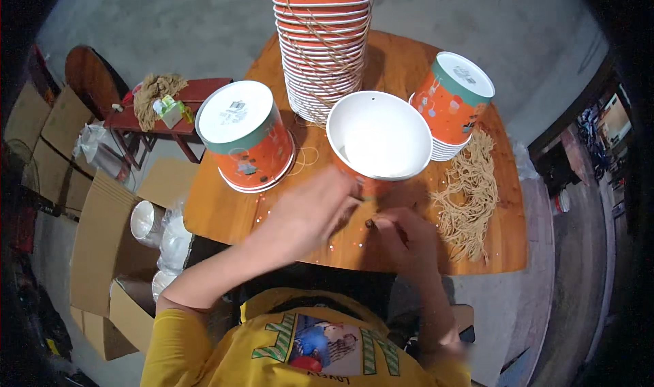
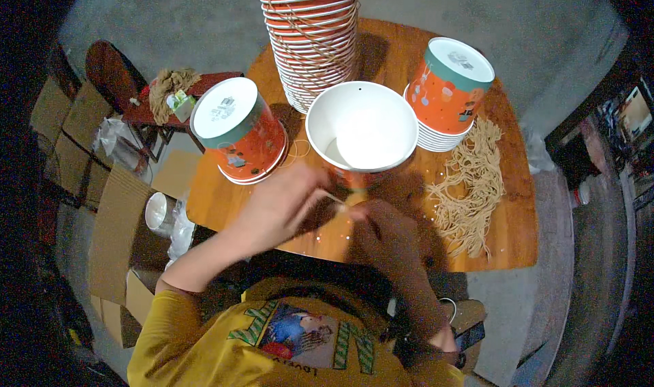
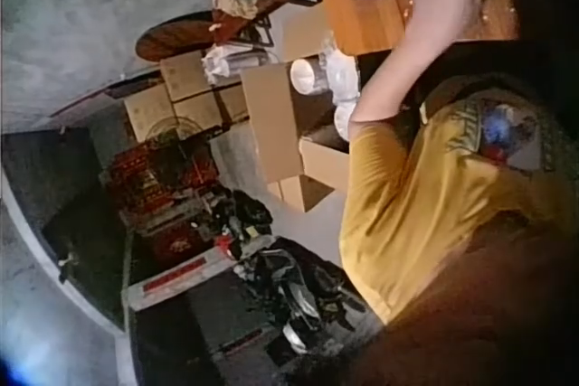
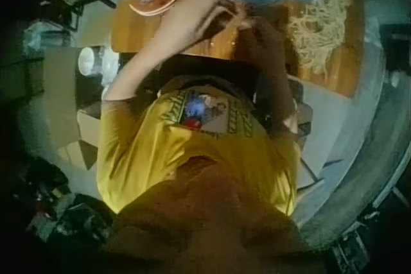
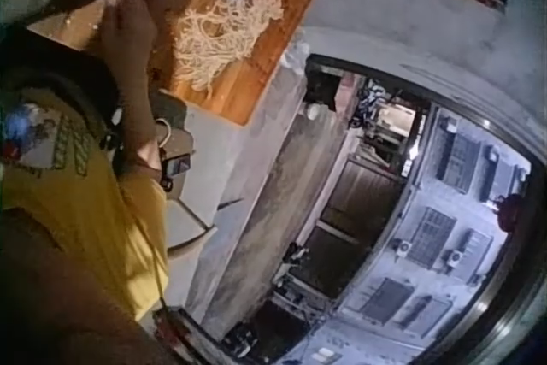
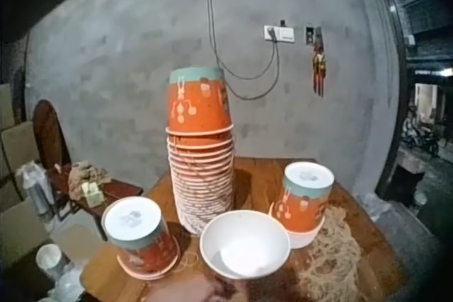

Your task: Attach strings to paper cups for packaging.

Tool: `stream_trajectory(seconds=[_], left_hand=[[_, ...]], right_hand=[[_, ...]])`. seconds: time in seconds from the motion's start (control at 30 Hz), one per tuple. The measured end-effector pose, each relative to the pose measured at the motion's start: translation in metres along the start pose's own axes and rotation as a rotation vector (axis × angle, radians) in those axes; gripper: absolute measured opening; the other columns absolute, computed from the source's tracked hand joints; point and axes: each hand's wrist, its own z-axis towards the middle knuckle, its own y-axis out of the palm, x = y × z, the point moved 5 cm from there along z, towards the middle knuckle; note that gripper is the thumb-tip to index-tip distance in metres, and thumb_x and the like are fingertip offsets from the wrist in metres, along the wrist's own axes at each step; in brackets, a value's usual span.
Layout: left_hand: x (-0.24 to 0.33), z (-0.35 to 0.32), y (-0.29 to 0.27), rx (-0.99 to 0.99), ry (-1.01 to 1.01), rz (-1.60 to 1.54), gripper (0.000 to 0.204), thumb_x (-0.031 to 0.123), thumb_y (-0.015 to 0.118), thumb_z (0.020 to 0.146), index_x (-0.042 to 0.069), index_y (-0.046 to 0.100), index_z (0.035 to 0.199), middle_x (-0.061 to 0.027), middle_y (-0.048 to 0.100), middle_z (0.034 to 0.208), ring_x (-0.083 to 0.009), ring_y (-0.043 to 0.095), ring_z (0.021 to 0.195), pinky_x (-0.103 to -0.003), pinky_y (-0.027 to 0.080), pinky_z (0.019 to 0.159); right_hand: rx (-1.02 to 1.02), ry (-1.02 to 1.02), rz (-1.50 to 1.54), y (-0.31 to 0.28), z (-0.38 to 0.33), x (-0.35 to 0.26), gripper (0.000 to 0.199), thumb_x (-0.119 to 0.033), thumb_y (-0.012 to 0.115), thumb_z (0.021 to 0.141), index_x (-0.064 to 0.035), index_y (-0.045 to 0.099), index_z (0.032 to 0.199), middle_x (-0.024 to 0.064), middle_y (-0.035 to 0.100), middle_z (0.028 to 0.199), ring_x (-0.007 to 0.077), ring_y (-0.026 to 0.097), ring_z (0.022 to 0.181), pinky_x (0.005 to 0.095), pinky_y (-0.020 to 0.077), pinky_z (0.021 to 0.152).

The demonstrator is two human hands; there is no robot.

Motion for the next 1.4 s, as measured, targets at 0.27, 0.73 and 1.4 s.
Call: stream_trajectory(seconds=[0.27, 0.73, 1.4], left_hand=[[-0.025, 0.051, -0.016, -0.017, 0.147, 0.044, 0.016, 0.005, 0.059, 0.080, 0.007, 0.061, 0.095, -0.0079, 0.057, 0.093, -0.0238, 0.050, 0.102, -0.041, 0.026, 0.099], [-0.019, 0.097, -0.009, -0.216, -0.186, -0.583, 0.017, 0.004, 0.056, 0.082, -0.001, 0.056, 0.098, -0.0002, 0.054, 0.082, -0.0083, 0.050, 0.077, -0.024, 0.044, 0.070], [-0.024, 0.101, -0.022, -0.326, -0.380, -0.755, 0.040, 0.008, 0.061, 0.086, 0.006, 0.056, 0.126, 0.0048, 0.053, 0.081, -0.0036, 0.050, 0.078, -0.019, 0.042, 0.070]], right_hand=[[0.107, 0.188, 0.208, -0.011, 0.002, 0.022, 0.011, -0.011, 0.059, 0.086, -0.0029, 0.066, 0.090, 0.0105, 0.069, 0.088, 0.0198, 0.067, 0.077, 0.0322, 0.0518, 0.069], [0.394, -0.254, 0.129, -0.028, 0.033, 0.001, 0.012, 0.002, 0.065, 0.080, -0.0049, 0.061, 0.089, 0.0092, 0.061, 0.091, 0.0206, 0.061, 0.078, 0.0316, 0.0490, 0.067], [0.315, -0.384, 0.079, -0.027, 0.044, -0.011, 0.013, 0.002, 0.066, 0.079, -0.0026, 0.061, 0.091, 0.0113, 0.062, 0.105, 0.0233, 0.062, 0.086, 0.0324, 0.0494, 0.073]])
